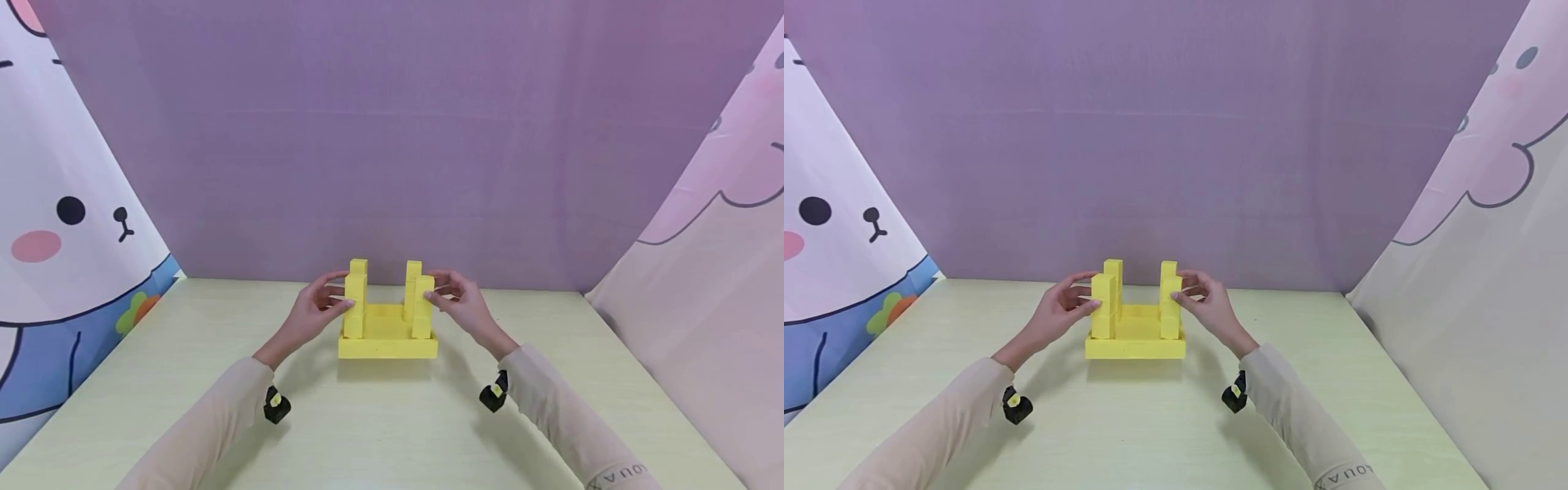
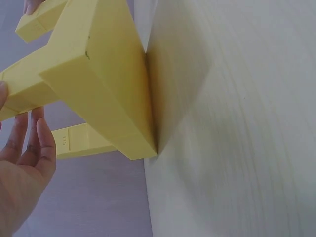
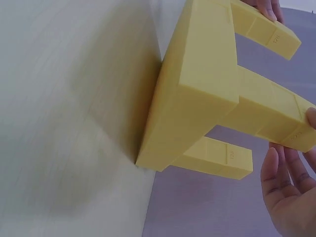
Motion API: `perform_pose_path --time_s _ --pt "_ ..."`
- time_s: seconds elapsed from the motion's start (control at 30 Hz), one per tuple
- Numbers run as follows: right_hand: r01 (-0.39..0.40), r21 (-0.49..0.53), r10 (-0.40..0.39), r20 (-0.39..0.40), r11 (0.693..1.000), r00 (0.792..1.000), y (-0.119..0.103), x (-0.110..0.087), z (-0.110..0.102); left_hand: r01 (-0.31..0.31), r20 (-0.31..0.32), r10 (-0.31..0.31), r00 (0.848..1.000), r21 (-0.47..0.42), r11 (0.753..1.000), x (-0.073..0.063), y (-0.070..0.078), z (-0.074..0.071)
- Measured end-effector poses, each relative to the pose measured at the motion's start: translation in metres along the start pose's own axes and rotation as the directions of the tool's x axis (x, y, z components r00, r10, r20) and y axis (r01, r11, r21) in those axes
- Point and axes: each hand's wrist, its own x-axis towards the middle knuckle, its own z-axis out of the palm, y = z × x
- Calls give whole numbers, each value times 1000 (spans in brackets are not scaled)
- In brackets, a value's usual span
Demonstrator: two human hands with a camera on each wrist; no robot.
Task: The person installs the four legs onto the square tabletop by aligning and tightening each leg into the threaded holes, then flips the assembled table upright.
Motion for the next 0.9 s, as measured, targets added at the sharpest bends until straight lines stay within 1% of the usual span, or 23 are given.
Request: perform_pose_path --time_s 0.3,0.4,0.57,0.7,0.8,0.9 --pt "69 -13 -69 6 998 998 13 -10 3 12 -10 -12 1000 18 1000 0 2 -1" --pt "51 -17 -51 10 999 999 17 -15 4 14 -10 -14 1000 23 1000 0 2 0" --pt "5 -2 -5 47 1000 999 24 -22 7 16 -11 -15 1000 22 1000 0 3 0" --pt "-18 -3 18 62 1000 998 28 -26 10 10 -12 -9 1000 16 1000 0 2 0" --pt "-24 1 23 58 1000 998 28 -28 12 14 -15 -14 1000 12 1000 0 1 0" --pt "-11 15 10 52 1000 999 28 -29 13 15 -16 -15 1000 9 1000 1 -1 -1"
